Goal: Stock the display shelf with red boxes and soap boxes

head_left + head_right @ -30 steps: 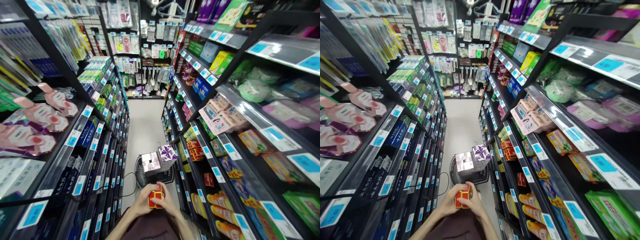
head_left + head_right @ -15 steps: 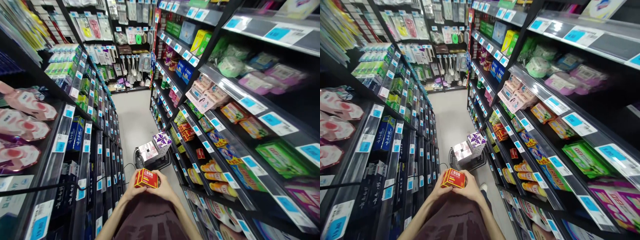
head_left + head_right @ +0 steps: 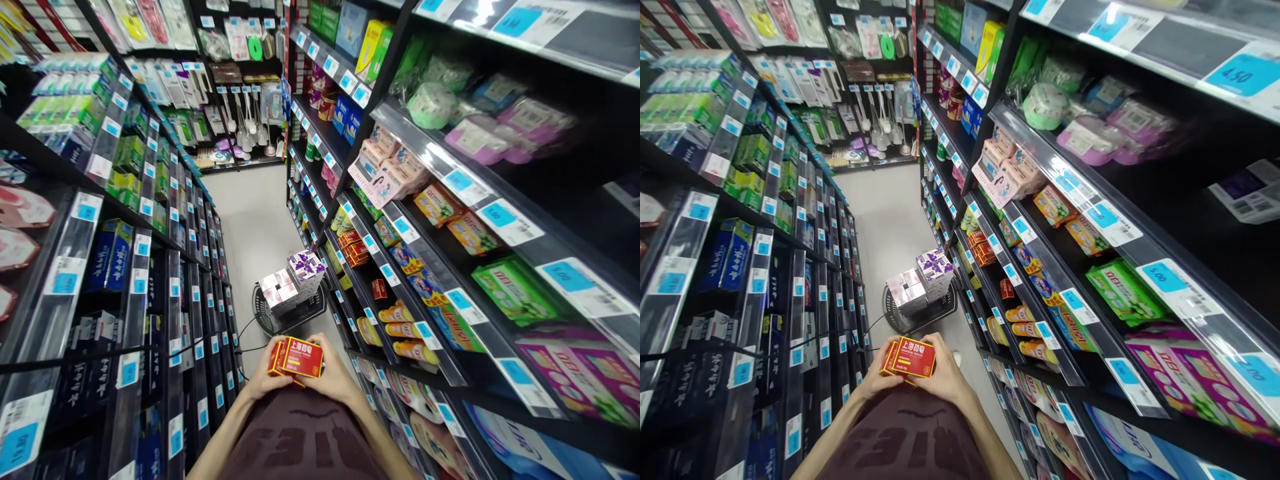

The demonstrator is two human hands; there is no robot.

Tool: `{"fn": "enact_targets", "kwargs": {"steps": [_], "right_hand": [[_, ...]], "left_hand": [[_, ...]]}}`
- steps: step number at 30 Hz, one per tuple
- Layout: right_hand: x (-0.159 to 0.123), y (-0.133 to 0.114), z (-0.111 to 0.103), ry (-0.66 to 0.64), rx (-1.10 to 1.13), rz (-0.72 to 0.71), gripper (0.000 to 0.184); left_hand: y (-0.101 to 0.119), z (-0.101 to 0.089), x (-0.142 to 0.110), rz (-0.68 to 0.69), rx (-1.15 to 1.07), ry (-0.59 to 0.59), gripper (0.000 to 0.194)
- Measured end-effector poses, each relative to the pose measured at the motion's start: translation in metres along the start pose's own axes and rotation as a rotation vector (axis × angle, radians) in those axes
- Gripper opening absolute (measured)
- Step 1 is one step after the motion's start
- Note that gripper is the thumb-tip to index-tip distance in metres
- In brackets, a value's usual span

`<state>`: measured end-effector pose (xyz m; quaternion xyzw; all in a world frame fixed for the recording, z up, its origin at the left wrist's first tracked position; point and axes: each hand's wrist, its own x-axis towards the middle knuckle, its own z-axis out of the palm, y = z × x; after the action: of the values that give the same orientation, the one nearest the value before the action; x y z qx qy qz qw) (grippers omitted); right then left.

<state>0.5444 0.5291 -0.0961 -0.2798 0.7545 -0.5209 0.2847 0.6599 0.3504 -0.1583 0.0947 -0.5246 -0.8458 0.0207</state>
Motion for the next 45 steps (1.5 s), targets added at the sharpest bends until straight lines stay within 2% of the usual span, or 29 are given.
{"fn": "enact_targets", "kwargs": {"steps": [4, 7, 13, 26, 29, 33, 37, 41, 43, 45], "right_hand": [[-0.011, 0.012, -0.012, 0.031, 0.040, -0.028, 0.059], [-0.016, 0.018, -0.019, 0.016, 0.061, -0.028, 0.061], [-0.019, 0.018, -0.031, -0.030, 0.079, -0.040, 0.062], [-0.011, 0.008, -0.037, -0.040, 0.104, -0.052, 0.060], [-0.013, 0.009, -0.040, -0.085, 0.218, -0.008, 0.065], [-0.016, 0.016, -0.045, -0.152, 0.522, 0.077, 0.063], [-0.016, 0.019, -0.048, -0.089, 0.696, 0.188, 0.055], [-0.013, 0.015, -0.052, 0.029, 0.815, 0.360, 0.058], [-0.010, 0.008, -0.064, 0.131, 0.819, 0.349, 0.060], [-0.008, -0.004, -0.085, 0.255, 0.795, 0.283, 0.062]], "left_hand": [[-0.003, 0.015, 0.003, -0.013, 0.017, -0.043, 0.090], [-0.006, 0.020, 0.004, -0.036, 0.002, -0.051, 0.087], [-0.008, 0.022, 0.009, -0.022, 0.012, -0.062, 0.078], [0.002, 0.025, 0.015, -0.022, 0.029, -0.044, 0.076], [0.001, 0.025, 0.015, -0.037, 0.014, -0.036, 0.077], [0.002, 0.025, 0.015, -0.030, -0.005, -0.036, 0.077], [0.010, 0.029, 0.016, 0.002, 0.033, -0.037, 0.075], [0.019, 0.034, 0.018, -0.009, 0.027, -0.082, 0.077], [0.023, 0.036, 0.020, 0.004, 0.013, -0.124, 0.077], [0.026, 0.038, 0.022, 0.014, -0.016, -0.146, 0.076]]}}
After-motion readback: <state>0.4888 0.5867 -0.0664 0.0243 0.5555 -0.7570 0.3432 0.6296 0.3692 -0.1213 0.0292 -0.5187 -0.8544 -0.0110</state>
